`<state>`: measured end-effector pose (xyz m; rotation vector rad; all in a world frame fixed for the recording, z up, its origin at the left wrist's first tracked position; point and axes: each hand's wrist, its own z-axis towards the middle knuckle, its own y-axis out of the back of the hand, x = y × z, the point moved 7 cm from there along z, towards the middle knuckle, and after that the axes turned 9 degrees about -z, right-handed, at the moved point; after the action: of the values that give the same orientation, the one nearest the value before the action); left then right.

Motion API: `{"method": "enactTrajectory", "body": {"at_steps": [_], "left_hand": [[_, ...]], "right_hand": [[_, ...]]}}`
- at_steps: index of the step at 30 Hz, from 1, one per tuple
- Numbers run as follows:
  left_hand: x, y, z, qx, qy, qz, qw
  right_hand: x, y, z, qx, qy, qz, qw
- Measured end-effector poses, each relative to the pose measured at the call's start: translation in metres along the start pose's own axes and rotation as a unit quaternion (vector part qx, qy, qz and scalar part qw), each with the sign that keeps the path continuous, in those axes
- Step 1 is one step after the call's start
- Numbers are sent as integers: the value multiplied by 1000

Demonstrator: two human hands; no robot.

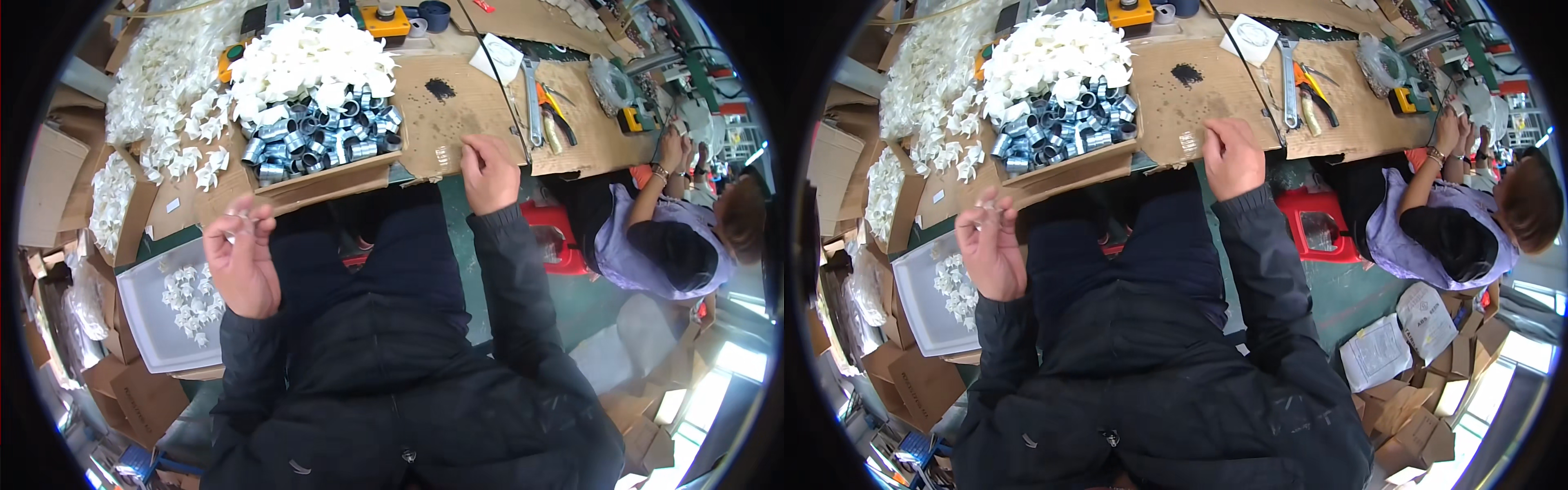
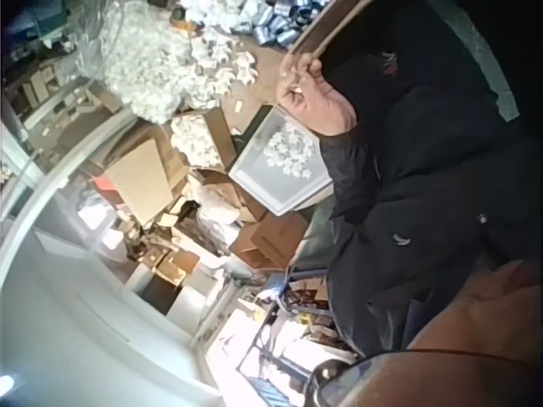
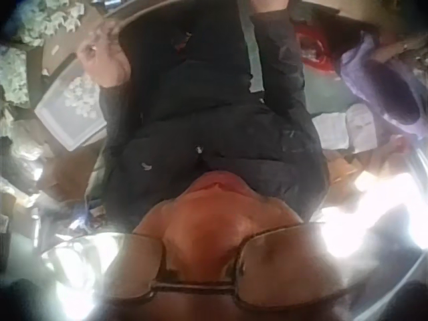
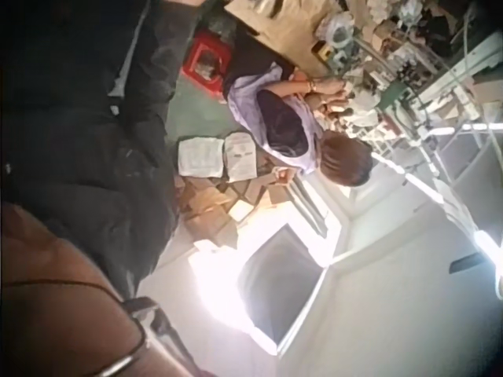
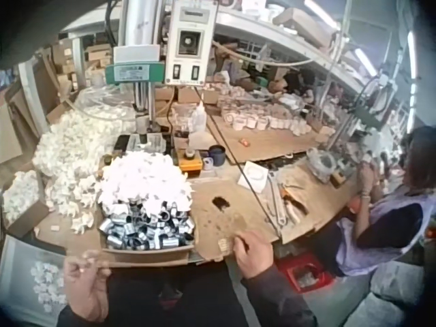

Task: Assembling or inspecting small white plastic components at a factory workbench.

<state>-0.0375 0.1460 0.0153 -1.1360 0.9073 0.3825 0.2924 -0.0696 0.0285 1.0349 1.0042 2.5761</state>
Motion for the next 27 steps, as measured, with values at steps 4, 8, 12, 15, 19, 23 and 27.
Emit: {"method": "enactTrajectory", "body": {"at_steps": [4,8,12,15,19,23,27], "left_hand": [[20,-36,-23,54,112,-73,989],[41,-49,-41,54,199,-66,976],[52,-57,-53,76,241,-39,967],[58,-58,-58,103,265,-16,959],[65,-54,-59,135,264,-8,955],[63,-61,-58,176,247,18,953],[58,-73,-58,196,248,26,948]], "right_hand": [[-17,-13,9,24,23,-73,997],[-14,-19,8,37,10,-102,994],[-14,-20,6,33,19,-114,993],[-12,-21,7,40,23,-131,990],[-4,-20,5,41,41,-156,986],[-5,-20,7,48,41,-154,986],[-19,-13,10,33,-2,-46,998]]}}
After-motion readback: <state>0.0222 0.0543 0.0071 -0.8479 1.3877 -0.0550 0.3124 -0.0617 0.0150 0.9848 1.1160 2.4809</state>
